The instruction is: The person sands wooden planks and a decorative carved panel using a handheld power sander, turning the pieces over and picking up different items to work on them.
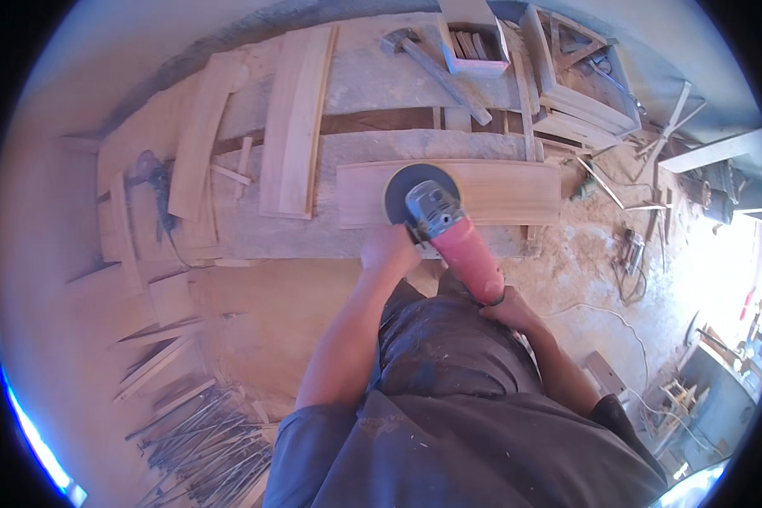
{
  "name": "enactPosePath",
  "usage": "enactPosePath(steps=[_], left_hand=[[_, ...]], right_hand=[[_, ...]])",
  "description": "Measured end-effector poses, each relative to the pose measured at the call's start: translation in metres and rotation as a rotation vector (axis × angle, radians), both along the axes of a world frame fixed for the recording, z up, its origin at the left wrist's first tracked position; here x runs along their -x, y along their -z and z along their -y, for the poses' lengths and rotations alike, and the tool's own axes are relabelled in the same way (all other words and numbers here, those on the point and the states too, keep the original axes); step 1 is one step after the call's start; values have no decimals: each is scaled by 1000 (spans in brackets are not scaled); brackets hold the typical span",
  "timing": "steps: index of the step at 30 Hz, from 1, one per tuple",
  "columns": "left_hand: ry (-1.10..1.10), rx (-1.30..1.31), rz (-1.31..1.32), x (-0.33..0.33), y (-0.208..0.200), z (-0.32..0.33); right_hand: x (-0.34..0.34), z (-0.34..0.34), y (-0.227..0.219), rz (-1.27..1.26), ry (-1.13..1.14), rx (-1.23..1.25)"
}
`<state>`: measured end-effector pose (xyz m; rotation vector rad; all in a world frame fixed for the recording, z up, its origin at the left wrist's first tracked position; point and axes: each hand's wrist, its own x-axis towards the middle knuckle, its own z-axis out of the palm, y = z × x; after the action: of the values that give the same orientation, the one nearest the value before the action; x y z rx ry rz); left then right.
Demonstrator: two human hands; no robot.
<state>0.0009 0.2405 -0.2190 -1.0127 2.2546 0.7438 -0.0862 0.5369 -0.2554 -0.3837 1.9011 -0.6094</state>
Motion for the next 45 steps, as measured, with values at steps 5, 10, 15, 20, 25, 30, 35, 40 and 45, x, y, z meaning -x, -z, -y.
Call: enactPosePath(steps=[5,10,15,20,25,30,35,40,45], left_hand=[[-272,93,130,-81,-46,-2],[-604,233,114,-211,-22,-43],[-983,208,148,-290,-18,-104],[-1286,89,32,-318,-17,-145],[-1463,0,-103,-314,-39,-139],[-1486,-16,-114,-343,-36,-111],[-1379,-102,9,-400,-12,-62],[-1458,-112,-25,-434,-22,-25],[-1473,-183,-95,-437,-22,-17]], right_hand=[[51,54,-21,391,-124,35],[100,109,21,-701,-585,142],[148,132,55,-970,-1050,92],[152,149,35,-834,-1130,20],[142,139,36,-934,-1056,105],[120,143,30,-868,-956,7],[115,163,36,-841,-711,-111],[90,186,-3,-832,-593,-254],[104,116,25,-716,-217,77]])
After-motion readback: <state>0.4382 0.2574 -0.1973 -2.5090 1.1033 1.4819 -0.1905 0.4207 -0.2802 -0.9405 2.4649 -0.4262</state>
